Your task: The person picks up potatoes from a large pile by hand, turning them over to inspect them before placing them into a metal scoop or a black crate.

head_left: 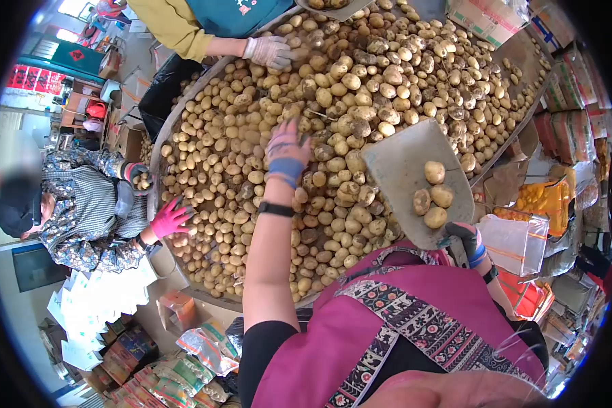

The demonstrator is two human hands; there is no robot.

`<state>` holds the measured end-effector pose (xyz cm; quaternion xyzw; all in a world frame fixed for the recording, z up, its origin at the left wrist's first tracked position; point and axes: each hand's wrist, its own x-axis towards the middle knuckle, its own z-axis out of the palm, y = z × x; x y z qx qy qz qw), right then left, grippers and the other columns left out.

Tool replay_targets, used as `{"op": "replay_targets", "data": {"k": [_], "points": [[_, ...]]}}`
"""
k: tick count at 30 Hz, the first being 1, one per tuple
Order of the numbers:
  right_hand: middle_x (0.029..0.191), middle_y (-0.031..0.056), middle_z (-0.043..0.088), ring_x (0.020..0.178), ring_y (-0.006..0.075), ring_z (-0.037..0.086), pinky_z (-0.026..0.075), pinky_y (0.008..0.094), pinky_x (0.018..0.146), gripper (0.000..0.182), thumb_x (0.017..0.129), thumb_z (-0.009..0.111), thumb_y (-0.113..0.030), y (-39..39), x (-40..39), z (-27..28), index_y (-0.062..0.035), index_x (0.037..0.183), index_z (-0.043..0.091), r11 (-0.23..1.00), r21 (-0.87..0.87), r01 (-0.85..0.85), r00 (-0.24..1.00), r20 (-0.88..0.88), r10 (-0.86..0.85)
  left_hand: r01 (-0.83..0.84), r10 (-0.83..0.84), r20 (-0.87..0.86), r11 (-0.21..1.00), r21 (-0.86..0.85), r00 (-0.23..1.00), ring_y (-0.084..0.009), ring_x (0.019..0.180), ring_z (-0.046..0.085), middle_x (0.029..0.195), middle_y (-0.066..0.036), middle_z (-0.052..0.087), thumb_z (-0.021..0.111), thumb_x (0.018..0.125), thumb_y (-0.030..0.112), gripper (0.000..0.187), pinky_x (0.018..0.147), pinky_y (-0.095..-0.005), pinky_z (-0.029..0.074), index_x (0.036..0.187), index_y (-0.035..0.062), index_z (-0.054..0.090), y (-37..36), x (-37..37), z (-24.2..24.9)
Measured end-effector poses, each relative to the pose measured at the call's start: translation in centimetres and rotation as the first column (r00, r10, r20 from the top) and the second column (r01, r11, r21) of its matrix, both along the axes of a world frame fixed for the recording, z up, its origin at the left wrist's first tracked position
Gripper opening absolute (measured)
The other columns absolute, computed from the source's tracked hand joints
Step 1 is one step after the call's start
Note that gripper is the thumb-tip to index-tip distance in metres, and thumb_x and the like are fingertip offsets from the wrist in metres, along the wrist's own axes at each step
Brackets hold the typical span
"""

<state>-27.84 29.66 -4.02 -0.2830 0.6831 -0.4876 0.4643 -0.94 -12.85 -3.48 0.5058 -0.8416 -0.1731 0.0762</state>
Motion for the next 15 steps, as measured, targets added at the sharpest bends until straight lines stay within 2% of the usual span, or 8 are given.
{"op": "replay_targets", "data": {"k": [1,3,4,6,9,11,13,15], "points": [[0.092,0.0100,0.070,0.087,0.0169,0.067,0.054,0.0288,0.080,0.016,0.084,0.063,-0.009,-0.7,0.0,1.5,0.0017,0.094,0.068,1.000,0.002,-0.004,1.000,-0.010,0.004,0.069,-0.069,0.010,0.997,-0.021,0.998,-0.0316,0.133,0.040,0.144,-0.015,0.043,0.061,0.086,0.033,0.057,0.112,-0.0417,0.032,0.136,0.0087,0.045,-0.6,-2.2,0.6],[0.093,0.0100,0.071,0.090,0.0180,0.067,0.054,0.0303,0.081,0.018,0.083,0.064,-0.010,-3.0,0.4,5.7,0.0026,0.096,0.068,0.985,0.158,0.074,0.923,0.364,-0.127,0.133,-0.133,0.011,0.990,-0.042,0.991,-0.0311,0.133,0.041,0.144,-0.014,0.043,0.060,0.087,0.031,0.056,0.111,-0.0413,0.032,0.136,0.0087,0.045,-2.3,-6.1,0.9],[0.094,0.0102,0.071,0.092,0.0190,0.067,0.053,0.0320,0.084,0.019,0.083,0.064,-0.010,-2.5,0.0,5.2,0.0026,0.097,0.069,0.978,0.193,0.084,0.905,0.396,-0.156,0.155,-0.155,0.027,0.988,-0.025,0.988,-0.0309,0.132,0.042,0.144,-0.014,0.044,0.061,0.087,0.031,0.059,0.110,-0.0402,0.034,0.139,0.0097,0.043,-3.2,-7.8,0.9],[0.095,0.0103,0.071,0.093,0.0191,0.067,0.053,0.0322,0.085,0.019,0.083,0.064,-0.009,-1.7,-0.5,3.8,0.0023,0.096,0.070,0.972,0.202,0.120,0.898,0.395,-0.193,0.176,-0.176,0.032,0.984,-0.011,0.984,-0.0307,0.131,0.043,0.144,-0.015,0.044,0.062,0.087,0.031,0.062,0.109,-0.0390,0.036,0.142,0.0107,0.040,-4.2,-9.8,0.1],[0.098,0.0111,0.071,0.095,0.0187,0.067,0.052,0.0318,0.087,0.018,0.083,0.064,-0.009,-0.8,-1.3,3.1,0.0018,0.095,0.072,0.962,0.226,0.152,0.919,0.325,-0.222,0.193,-0.179,0.265,0.981,-0.025,0.947,-0.0298,0.133,0.042,0.148,-0.014,0.039,0.060,0.089,0.032,0.067,0.110,-0.0393,0.036,0.147,0.0127,0.033,-4.8,-11.3,-0.6],[0.097,0.0111,0.071,0.095,0.0189,0.067,0.052,0.0320,0.087,0.018,0.083,0.064,-0.009,-0.5,-1.5,3.5,0.0015,0.095,0.072,0.963,0.239,0.125,0.955,0.233,-0.182,0.065,-0.182,0.341,0.943,0.327,0.922,-0.0284,0.135,0.040,0.151,-0.013,0.034,0.058,0.090,0.035,0.071,0.110,-0.0397,0.035,0.149,0.0121,0.027,-5.8,-11.4,0.1],[0.097,0.0113,0.071,0.094,0.0191,0.067,0.052,0.0321,0.087,0.017,0.083,0.064,-0.009,0.0,-1.9,3.3,0.0014,0.094,0.072,0.944,0.298,0.143,0.936,0.270,-0.227,0.005,-0.136,0.312,0.922,0.388,0.940,-0.0289,0.134,0.042,0.148,-0.015,0.038,0.059,0.089,0.043,0.077,0.110,-0.0400,0.035,0.148,0.0075,0.027,-5.6,-9.3,0.0],[0.097,0.0114,0.071,0.094,0.0194,0.067,0.052,0.0321,0.086,0.017,0.083,0.064,-0.009,-0.4,-2.0,3.3,0.0013,0.094,0.072,0.925,0.349,0.152,0.915,0.305,-0.265,0.133,-0.243,0.332,0.938,0.320,0.911,-0.0296,0.127,0.049,0.141,-0.016,0.047,0.064,0.087,0.039,0.071,0.105,-0.0383,0.041,0.143,0.0073,0.035,-4.6,-6.9,0.7]]}}
